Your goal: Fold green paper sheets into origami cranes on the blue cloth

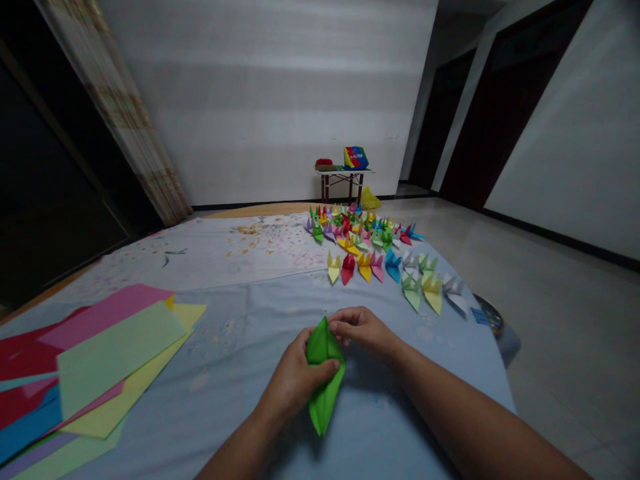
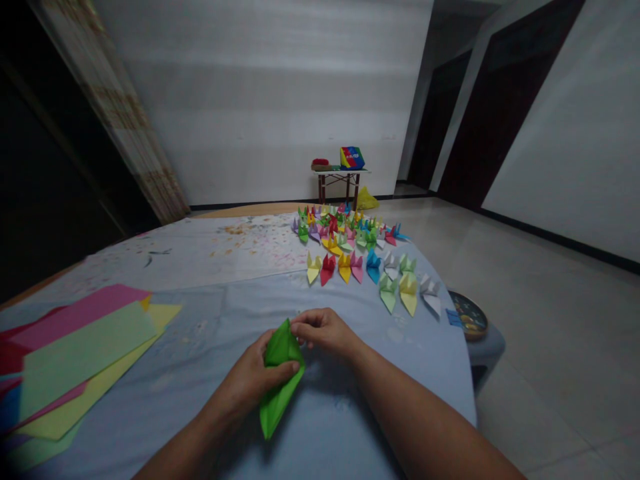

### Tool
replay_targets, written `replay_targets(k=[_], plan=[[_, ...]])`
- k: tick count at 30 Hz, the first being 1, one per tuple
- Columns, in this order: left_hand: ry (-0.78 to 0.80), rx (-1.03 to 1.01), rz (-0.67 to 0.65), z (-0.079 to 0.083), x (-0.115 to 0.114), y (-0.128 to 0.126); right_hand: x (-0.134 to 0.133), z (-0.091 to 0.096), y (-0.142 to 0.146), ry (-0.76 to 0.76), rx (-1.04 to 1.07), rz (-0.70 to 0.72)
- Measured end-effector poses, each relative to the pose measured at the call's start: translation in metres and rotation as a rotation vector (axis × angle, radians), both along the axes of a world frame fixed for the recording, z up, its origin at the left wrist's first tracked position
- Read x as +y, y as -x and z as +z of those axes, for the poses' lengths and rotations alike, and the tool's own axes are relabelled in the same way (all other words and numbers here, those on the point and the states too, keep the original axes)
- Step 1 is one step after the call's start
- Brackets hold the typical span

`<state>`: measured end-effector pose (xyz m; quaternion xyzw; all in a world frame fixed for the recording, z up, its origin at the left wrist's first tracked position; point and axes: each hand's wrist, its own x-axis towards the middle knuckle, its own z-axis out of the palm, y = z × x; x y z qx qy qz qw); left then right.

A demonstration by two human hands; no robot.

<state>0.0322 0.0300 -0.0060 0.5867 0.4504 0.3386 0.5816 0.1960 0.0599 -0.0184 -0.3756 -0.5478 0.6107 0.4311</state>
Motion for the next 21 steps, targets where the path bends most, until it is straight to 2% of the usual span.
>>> replay_targets(k=[10,21], plan=[[-0.017,0.019,0.004,-0.0011,0.0014,-0.0013,-0.0007,0.0046,0.0034,0.004,-0.036,-0.057],[0.007,-0.02,0.02,0.0024,-0.0016,-0.0021,-0.0019,0.0073,0.0038,0.048,-0.003,-0.057]])
